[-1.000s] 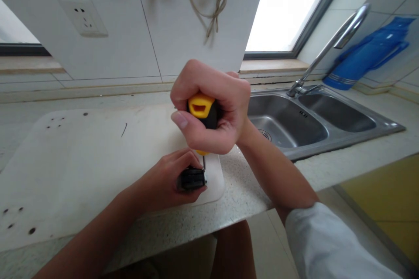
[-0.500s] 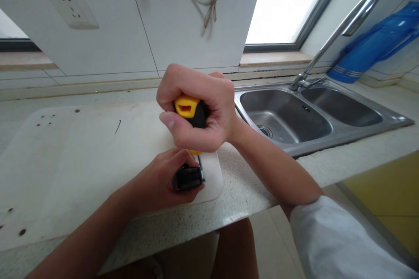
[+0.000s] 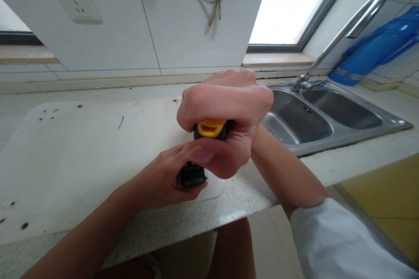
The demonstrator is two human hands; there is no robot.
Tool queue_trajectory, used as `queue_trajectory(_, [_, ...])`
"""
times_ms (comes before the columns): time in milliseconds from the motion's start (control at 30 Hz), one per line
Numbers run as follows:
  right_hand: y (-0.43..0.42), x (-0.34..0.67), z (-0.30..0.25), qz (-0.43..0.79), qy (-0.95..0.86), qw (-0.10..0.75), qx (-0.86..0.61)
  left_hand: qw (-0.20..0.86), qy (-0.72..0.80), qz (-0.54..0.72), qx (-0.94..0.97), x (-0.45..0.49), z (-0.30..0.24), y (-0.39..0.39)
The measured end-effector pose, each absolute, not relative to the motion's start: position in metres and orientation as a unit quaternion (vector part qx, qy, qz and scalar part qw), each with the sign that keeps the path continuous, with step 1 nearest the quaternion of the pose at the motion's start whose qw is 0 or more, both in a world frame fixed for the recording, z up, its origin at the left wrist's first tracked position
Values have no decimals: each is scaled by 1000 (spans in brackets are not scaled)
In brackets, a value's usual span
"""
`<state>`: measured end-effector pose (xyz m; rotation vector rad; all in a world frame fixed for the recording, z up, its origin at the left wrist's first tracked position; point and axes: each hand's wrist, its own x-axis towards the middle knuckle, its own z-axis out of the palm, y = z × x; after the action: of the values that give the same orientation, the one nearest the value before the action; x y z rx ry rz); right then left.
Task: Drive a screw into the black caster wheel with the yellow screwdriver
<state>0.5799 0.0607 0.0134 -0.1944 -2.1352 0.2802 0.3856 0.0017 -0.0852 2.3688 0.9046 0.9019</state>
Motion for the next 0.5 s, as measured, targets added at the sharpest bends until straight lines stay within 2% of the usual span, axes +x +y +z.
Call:
queue_trajectory(133, [73,588,32,-12,-941,326,-92,205,370,304,854,385,-82,-1])
queue_trajectory(267, [73,598,48,-80,-946,302,-88,210,383,289,852,388,-77,-4])
queue_trajectory(367, [62,603,54,-69,-950,294,-74,221,363,311,850,392,-74,-4])
queue_trajectory(500, [47,606,65,8,-963,257,-79,206,348,328,854,391,-77,-2])
